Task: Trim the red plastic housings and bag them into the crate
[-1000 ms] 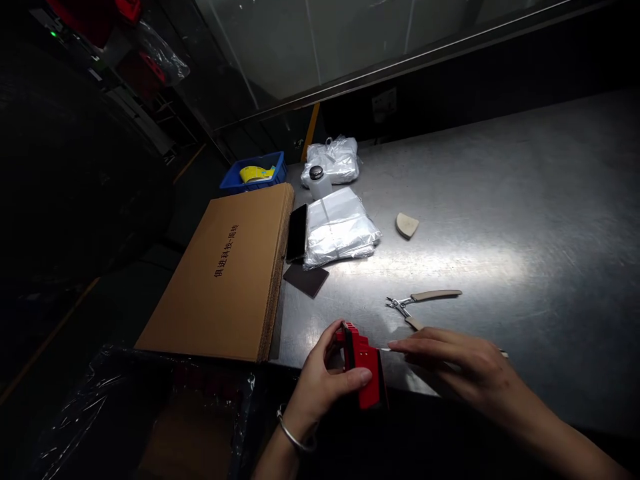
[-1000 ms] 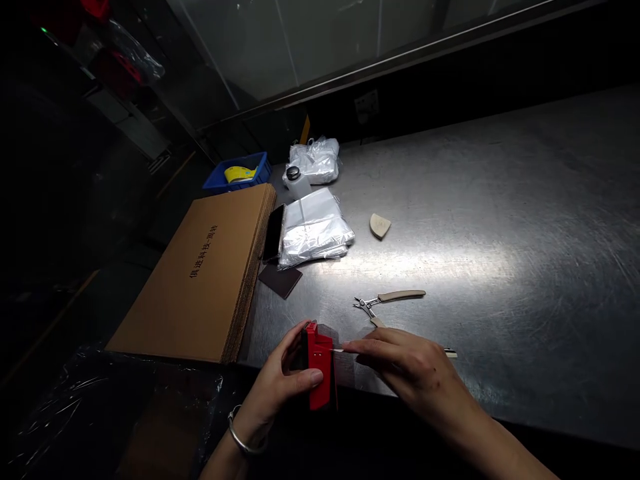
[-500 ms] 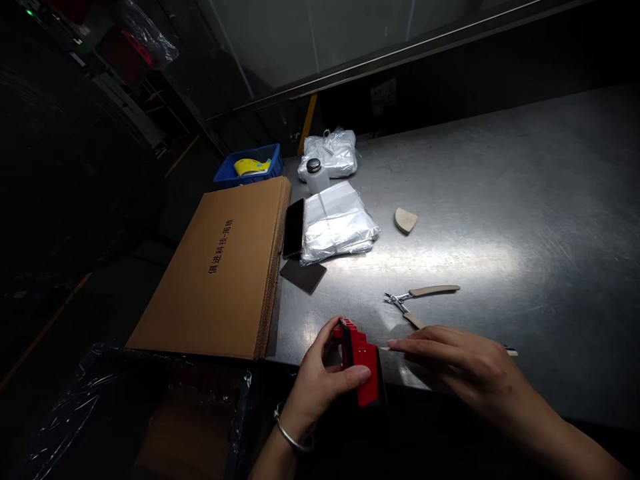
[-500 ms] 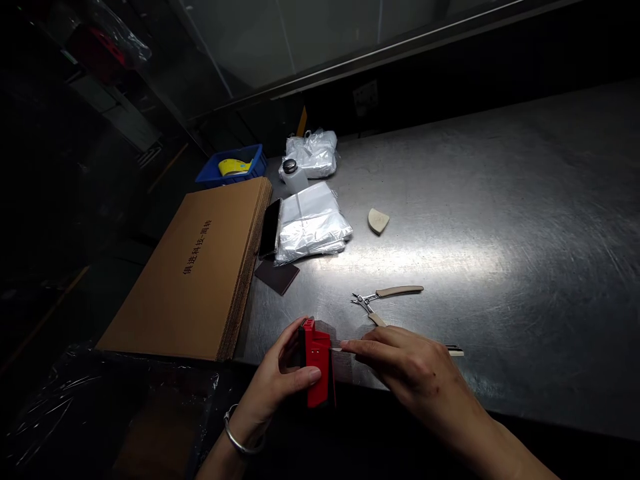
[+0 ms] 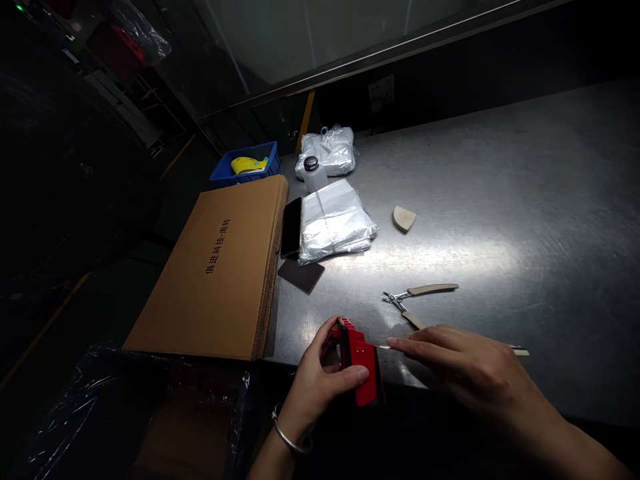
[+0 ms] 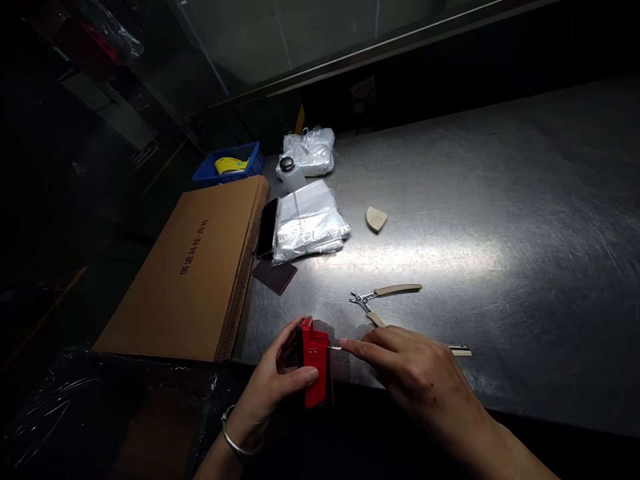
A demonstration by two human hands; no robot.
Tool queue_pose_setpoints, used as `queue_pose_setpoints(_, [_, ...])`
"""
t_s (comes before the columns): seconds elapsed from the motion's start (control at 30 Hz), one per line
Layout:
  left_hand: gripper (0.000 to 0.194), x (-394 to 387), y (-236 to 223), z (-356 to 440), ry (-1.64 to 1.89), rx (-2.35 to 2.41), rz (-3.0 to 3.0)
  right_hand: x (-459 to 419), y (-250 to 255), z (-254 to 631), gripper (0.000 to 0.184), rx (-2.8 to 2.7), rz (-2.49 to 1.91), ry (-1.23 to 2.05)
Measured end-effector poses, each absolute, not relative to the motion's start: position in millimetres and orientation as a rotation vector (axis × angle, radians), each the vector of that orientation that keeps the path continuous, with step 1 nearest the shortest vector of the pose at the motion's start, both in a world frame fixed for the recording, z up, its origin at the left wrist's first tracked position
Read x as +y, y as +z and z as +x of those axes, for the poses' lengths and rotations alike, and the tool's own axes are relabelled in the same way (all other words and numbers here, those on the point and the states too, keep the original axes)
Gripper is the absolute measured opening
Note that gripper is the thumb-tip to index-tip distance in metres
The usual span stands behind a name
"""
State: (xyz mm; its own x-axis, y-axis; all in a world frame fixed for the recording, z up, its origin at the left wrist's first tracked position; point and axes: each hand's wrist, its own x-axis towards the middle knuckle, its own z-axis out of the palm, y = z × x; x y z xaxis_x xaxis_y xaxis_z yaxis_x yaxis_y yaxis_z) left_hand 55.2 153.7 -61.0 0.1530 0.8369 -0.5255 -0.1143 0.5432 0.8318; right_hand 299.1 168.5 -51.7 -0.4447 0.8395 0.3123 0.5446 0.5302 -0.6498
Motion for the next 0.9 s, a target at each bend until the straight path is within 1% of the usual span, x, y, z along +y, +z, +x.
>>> queue_pose_setpoints(0.13, [0.085,153,-60,54,0.778,1.234,0.74,166,-56,304,0.041,-2.302,-1.166,0.348])
queue_pose_setpoints(0.2, [0.085,153,-60,54,0.778,1.226,0.736,164,-60,309,0.038,-2.334,-1.215,0.323])
queue_pose_setpoints(0.23, [0.085,153,-60,53,0.777,1.223,0.736,162,-60,311,0.035,-2.307,-1.239,0.367])
queue_pose_setpoints(0.3, [0.086,153,-61,53,0.777,1.228,0.738,161,-59,311,0.032,-2.154,-1.278,0.571])
queue_pose_setpoints(0.4, [0.086,153,-62,54,0.779,1.236,0.742,162,-55,301,0.027,-1.817,-1.361,0.994])
queue_pose_setpoints(0.47, [0.086,154,-62,54,0.778,1.236,0.743,168,-56,286,0.029,-1.662,-1.422,1.262])
queue_pose_setpoints(0.53, [0.085,154,-62,54,0.776,1.228,0.743,178,-61,269,0.035,-1.61,-1.44,1.411])
queue_pose_setpoints(0.6, [0.084,154,-62,53,0.78,1.226,0.742,186,-71,256,0.039,-1.626,-1.411,1.463])
queue_pose_setpoints(0.67, [0.084,154,-63,53,0.794,1.229,0.742,192,-81,255,0.039,-1.658,-1.406,1.465])
queue_pose_setpoints(0.73, [0.084,153,-63,53,0.81,1.233,0.735,195,-88,269,0.035,-1.686,-1.457,1.409])
queue_pose_setpoints(0.8, [0.084,151,-64,54,0.836,1.239,0.712,197,-91,298,0.034,-1.691,-1.586,1.25])
queue_pose_setpoints(0.9, [0.086,149,-61,58,0.907,1.23,0.589,202,-88,343,0.044,-1.683,-1.82,0.912])
